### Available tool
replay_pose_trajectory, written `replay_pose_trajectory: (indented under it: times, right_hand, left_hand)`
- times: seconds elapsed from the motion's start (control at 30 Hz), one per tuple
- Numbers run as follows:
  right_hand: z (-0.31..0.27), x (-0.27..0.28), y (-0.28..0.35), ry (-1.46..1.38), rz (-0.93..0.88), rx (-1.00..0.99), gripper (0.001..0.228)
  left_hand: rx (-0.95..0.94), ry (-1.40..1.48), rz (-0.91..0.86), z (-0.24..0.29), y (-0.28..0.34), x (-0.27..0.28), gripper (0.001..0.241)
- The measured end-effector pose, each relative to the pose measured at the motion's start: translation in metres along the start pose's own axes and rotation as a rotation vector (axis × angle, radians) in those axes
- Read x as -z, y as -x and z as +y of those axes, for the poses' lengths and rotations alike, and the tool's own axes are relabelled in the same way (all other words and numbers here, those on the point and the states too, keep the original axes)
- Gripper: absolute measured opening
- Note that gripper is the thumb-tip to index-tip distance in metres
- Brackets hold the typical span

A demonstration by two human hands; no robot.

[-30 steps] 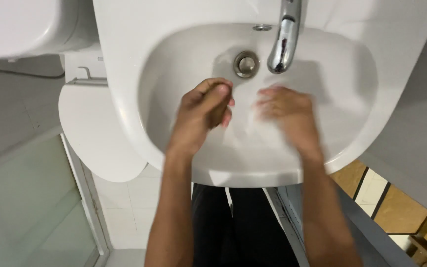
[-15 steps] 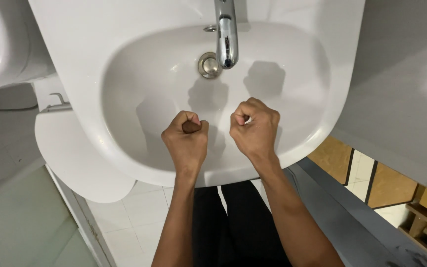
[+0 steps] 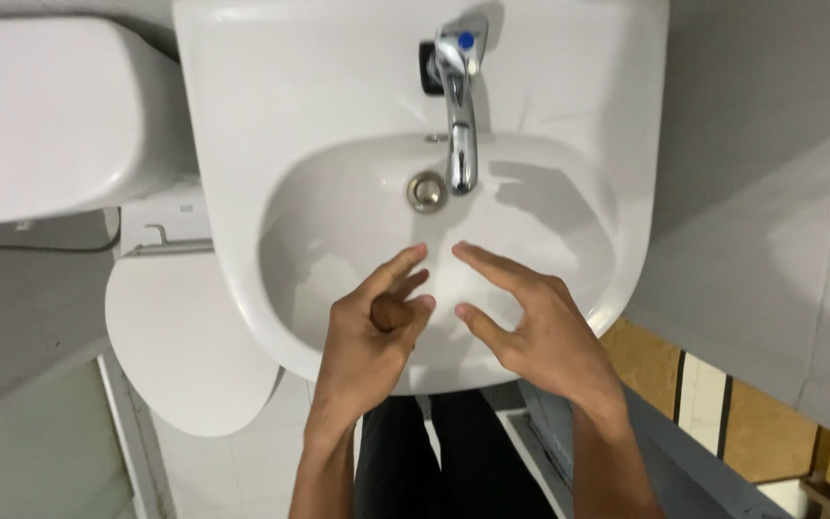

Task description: The person wets a brown cloth under running water, wrings it out, and wipes the sink basin and surrounding surfaces. The cloth is repeatedly folded and used to clean the sink area.

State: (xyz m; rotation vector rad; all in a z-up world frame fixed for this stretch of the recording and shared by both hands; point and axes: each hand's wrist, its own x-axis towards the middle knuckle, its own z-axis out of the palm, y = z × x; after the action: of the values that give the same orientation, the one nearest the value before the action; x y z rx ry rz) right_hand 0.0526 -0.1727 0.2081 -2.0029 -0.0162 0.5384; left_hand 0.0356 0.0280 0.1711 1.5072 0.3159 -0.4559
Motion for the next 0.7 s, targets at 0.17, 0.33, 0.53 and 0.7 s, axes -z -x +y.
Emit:
replay_pose_trajectory:
  times: [0.17, 0.33, 0.53, 0.7]
  right_hand:
    - [0.06, -0.011, -0.035, -0.484, -0.048, -0.187, 0.05]
    - [0.099, -0.027, -0.039, 0.621, -0.089, -0.211, 0.052]
    - [0.016, 0.02, -0.001, -0.045, 0.01, -0.205, 0.052]
    - [0.121, -0.003, -0.038, -1.092, 0.046, -0.217, 0.044]
  left_hand:
    - [0.062, 0.365, -0.066, -0.02, -0.035, 0.01, 0.058]
    - [0.287, -0.551, 0.047, -0.126, -0.071, 0.022, 0.056]
    - [0.196, -0.005, -0.118, 0.045, -0.004, 0.023, 0.062]
    - [0.169, 0.76, -0.111, -0.014, -0.041, 0.022, 0.074]
